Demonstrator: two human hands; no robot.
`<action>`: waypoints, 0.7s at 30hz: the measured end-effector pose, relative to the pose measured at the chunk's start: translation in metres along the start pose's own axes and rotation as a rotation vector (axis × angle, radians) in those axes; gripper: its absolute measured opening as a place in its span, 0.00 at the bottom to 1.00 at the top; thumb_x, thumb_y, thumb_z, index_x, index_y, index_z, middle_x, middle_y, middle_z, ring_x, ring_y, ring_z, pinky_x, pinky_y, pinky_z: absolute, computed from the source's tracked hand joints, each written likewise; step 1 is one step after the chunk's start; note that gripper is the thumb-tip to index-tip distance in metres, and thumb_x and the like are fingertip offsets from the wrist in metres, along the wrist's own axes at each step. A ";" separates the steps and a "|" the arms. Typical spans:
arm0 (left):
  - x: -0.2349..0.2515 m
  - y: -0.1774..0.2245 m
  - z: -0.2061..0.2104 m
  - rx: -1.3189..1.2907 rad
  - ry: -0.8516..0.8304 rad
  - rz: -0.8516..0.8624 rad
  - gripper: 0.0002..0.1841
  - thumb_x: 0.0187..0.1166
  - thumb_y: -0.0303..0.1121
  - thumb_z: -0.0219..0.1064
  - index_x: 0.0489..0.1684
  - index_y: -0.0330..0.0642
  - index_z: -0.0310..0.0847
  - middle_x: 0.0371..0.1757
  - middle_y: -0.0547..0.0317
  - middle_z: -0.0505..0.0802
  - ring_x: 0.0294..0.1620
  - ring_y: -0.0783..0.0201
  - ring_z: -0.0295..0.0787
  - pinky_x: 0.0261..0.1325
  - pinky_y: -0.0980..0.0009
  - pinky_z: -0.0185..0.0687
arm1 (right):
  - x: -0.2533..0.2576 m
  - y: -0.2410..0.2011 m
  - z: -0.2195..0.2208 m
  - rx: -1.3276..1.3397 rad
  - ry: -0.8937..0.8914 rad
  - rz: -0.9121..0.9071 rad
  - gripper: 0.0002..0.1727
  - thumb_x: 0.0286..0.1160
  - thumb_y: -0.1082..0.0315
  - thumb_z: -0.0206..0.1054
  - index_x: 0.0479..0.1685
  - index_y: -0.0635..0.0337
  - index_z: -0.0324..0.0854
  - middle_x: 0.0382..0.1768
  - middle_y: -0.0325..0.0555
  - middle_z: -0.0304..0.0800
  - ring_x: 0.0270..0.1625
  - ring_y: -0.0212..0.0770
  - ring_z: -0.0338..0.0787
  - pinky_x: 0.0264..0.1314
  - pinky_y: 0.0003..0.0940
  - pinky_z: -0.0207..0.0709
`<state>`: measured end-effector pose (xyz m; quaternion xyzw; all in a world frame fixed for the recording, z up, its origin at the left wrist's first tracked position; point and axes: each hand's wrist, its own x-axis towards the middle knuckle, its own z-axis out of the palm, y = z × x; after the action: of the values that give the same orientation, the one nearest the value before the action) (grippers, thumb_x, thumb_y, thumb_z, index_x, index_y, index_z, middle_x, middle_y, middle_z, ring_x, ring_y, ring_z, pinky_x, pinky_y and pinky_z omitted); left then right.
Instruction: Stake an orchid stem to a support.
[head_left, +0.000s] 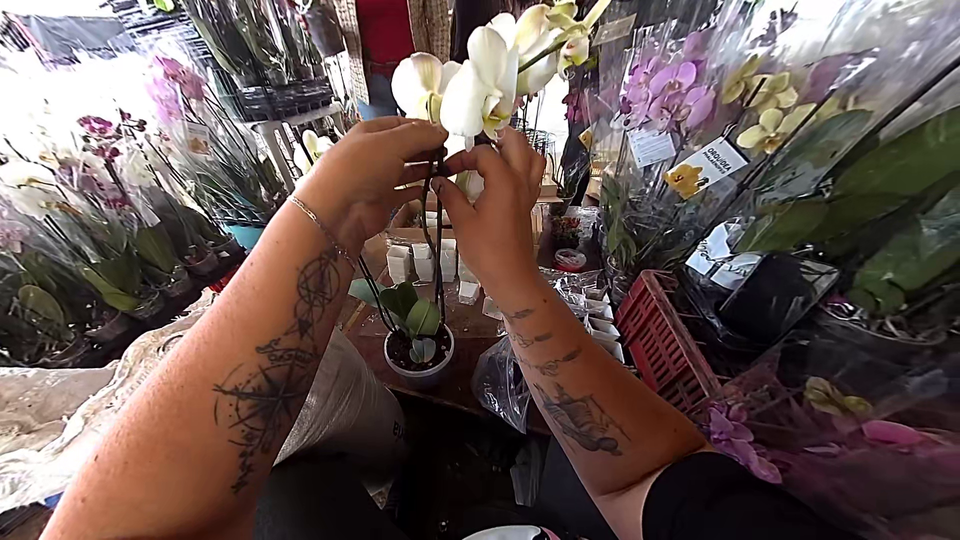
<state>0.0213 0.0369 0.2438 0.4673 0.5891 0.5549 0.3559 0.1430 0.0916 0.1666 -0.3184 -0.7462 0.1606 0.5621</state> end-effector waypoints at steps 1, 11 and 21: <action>0.000 0.000 0.000 -0.005 0.005 -0.004 0.13 0.88 0.36 0.61 0.63 0.43 0.80 0.56 0.56 0.90 0.59 0.61 0.89 0.61 0.63 0.86 | 0.000 -0.001 -0.001 -0.025 -0.013 -0.008 0.09 0.73 0.61 0.76 0.44 0.54 0.91 0.70 0.54 0.79 0.76 0.59 0.70 0.72 0.61 0.61; -0.001 0.000 -0.001 -0.057 -0.010 -0.011 0.13 0.86 0.34 0.62 0.63 0.43 0.79 0.56 0.55 0.90 0.59 0.60 0.89 0.62 0.62 0.86 | 0.001 0.002 0.003 0.167 0.014 0.039 0.05 0.71 0.65 0.77 0.39 0.56 0.90 0.70 0.54 0.79 0.77 0.57 0.70 0.76 0.60 0.60; 0.000 0.002 -0.002 -0.039 -0.050 -0.021 0.12 0.86 0.33 0.61 0.62 0.43 0.80 0.55 0.56 0.90 0.58 0.61 0.89 0.61 0.63 0.87 | -0.001 0.003 0.009 0.174 0.137 -0.010 0.06 0.67 0.65 0.80 0.35 0.56 0.89 0.66 0.54 0.82 0.76 0.56 0.72 0.74 0.60 0.60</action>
<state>0.0195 0.0365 0.2458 0.4677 0.5738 0.5507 0.3856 0.1354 0.0943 0.1607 -0.2751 -0.6909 0.2001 0.6380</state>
